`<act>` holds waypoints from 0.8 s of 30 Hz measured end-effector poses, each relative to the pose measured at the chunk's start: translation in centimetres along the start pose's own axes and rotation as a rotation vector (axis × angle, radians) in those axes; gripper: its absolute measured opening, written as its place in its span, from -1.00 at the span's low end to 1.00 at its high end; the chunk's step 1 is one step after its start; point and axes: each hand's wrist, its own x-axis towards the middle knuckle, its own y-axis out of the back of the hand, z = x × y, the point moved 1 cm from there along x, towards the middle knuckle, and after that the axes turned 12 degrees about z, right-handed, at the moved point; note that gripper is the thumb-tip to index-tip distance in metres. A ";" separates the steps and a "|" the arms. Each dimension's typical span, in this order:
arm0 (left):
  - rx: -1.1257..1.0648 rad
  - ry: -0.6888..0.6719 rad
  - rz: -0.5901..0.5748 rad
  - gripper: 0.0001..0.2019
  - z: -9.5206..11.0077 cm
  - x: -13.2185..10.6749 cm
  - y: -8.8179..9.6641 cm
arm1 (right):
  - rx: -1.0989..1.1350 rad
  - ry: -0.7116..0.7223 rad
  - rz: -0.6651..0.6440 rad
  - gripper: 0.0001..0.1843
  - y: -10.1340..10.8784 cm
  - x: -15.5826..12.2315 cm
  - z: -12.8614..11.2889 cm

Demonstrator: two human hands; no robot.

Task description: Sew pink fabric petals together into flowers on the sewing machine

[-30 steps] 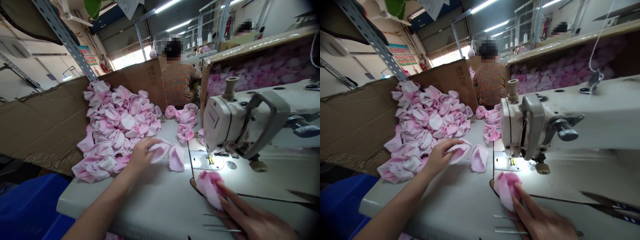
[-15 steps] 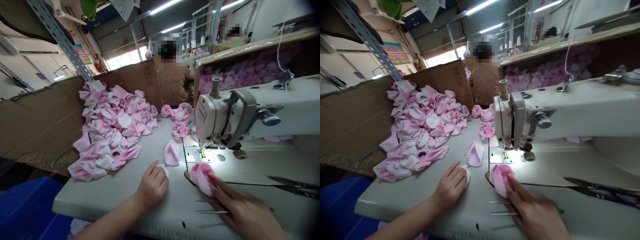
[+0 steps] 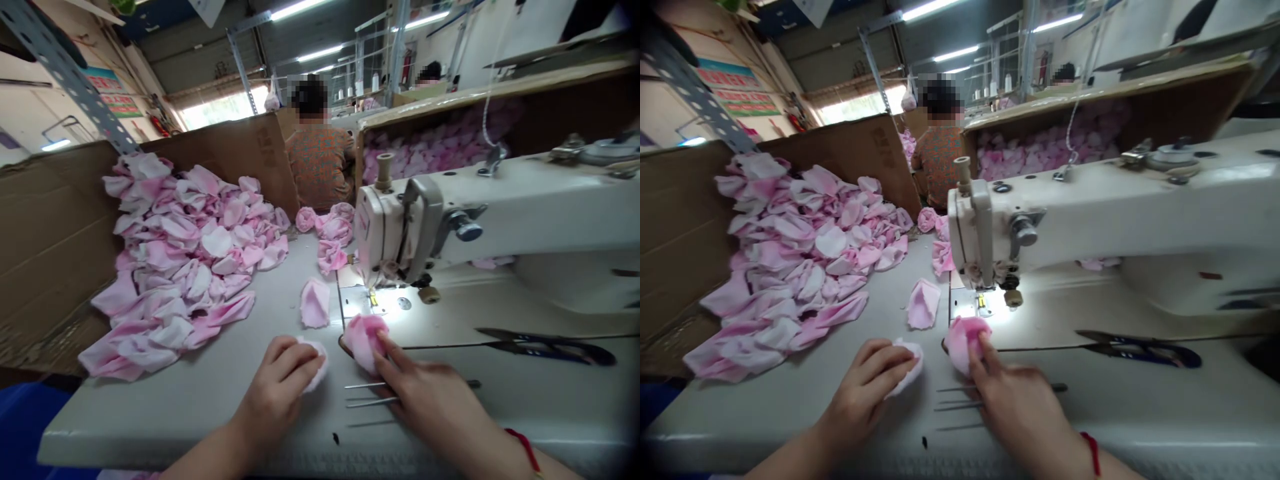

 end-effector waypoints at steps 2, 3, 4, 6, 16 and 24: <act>-0.023 -0.091 0.032 -0.78 0.7 2.5 -1.4 | 0.016 -0.010 -0.055 -0.58 0.1 0.9 -0.8; -0.019 -0.146 0.032 -0.80 0.9 3.5 -2.3 | 0.044 -0.014 -0.102 -0.66 0.1 1.3 -1.2; 0.002 -0.194 0.015 -0.81 1.1 4.4 -3.5 | 0.074 -0.021 -0.147 -0.72 0.1 1.5 -1.5; 0.073 -0.231 -0.061 -0.77 0.9 5.2 -5.8 | 0.106 -0.038 -0.197 -0.75 0.1 1.5 -1.6; 0.067 -0.190 -0.155 -0.75 -2.1 5.7 -8.9 | 0.298 0.182 -0.165 -0.75 -0.3 2.7 4.7; -0.006 -0.111 -0.140 -0.78 -2.4 5.9 -8.9 | 0.450 0.077 -0.113 -0.83 -0.9 2.9 5.9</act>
